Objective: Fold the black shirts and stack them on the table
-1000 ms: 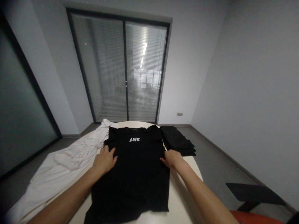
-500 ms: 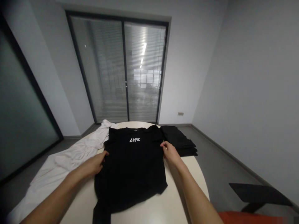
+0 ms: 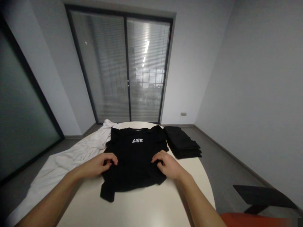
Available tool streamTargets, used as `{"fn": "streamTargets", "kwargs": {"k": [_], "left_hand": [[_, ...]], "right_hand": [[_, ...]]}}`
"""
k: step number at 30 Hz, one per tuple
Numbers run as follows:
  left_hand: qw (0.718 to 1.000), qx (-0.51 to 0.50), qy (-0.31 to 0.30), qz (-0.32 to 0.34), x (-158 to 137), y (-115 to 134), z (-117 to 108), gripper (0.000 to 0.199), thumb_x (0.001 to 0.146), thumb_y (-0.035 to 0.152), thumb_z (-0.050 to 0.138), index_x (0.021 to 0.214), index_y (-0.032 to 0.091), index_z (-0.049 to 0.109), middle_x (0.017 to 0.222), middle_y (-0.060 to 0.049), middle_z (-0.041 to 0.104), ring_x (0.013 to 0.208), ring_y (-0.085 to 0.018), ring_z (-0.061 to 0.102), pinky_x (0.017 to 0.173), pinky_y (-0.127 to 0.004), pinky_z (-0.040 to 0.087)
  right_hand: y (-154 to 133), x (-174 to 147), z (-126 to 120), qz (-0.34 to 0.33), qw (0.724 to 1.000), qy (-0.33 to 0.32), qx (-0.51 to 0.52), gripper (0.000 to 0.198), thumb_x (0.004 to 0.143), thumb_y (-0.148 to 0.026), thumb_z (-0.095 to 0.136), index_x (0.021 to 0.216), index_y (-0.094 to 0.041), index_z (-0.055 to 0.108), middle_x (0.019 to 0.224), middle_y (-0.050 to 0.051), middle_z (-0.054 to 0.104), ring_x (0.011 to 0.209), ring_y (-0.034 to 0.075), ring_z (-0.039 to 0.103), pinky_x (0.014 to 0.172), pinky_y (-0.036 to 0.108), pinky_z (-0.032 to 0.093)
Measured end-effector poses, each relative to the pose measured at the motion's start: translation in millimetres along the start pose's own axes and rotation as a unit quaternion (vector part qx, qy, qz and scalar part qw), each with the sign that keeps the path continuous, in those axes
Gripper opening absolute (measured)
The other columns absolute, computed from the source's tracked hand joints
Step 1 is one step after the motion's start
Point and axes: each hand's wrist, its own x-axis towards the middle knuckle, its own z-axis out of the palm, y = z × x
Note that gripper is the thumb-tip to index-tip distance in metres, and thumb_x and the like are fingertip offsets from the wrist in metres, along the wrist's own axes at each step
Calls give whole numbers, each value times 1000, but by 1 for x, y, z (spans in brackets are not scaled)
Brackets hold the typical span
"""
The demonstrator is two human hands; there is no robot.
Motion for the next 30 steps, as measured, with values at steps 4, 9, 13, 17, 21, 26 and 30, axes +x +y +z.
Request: {"fn": "streamTargets", "kwargs": {"k": [4,9,13,17,21,26,30], "left_hand": [[996,-7,-81,-29,-9,7,2,49,67,16,56,113,27,70,82,1,66,67,-15,57,59,-24,42],[995,-12,-88,-39,-8,-2,2,34,68,21,62,100,25,74,90,0,70,74,-16,62,62,-23,45],[995,-68,31,-65,2,-19,1,28,83,39,56,99,20,68,61,3,61,54,-14,56,50,-22,39],[958,-131,219,-130,15,-45,2,31,84,45,57,100,19,60,58,4,57,44,-12,54,42,-20,37],[917,-194,293,-188,25,-59,7,28,81,39,60,98,18,55,81,-1,64,48,-11,61,45,-22,45],[940,-122,279,-157,22,-48,11,43,78,42,64,112,17,59,98,-8,69,69,-18,68,59,-27,50],[952,35,270,-138,16,-37,14,64,79,54,62,133,19,53,100,-9,71,84,-26,68,69,-33,49]], "right_hand": [[-1,-2,6,14,1000,-24,-1,60,68,-3,53,122,-24,66,117,6,66,116,24,55,106,39,41],[4,-1,7,31,999,-20,-18,28,76,-11,55,95,-22,72,97,6,65,102,23,57,96,38,45],[14,-1,1,68,992,104,32,24,79,-14,47,92,-22,66,101,6,64,97,21,58,85,33,47],[32,-4,-6,172,946,270,48,24,78,-21,46,95,-21,61,95,5,66,84,20,60,73,30,47],[47,-7,-4,233,926,285,78,21,77,-28,51,93,-20,63,84,3,68,73,19,61,68,30,48],[56,-9,5,205,947,218,115,31,74,-25,59,103,-17,65,93,6,70,81,19,65,75,30,51],[48,-11,4,57,981,145,119,36,73,-23,68,109,-21,68,132,12,57,121,26,56,99,38,45]]}}
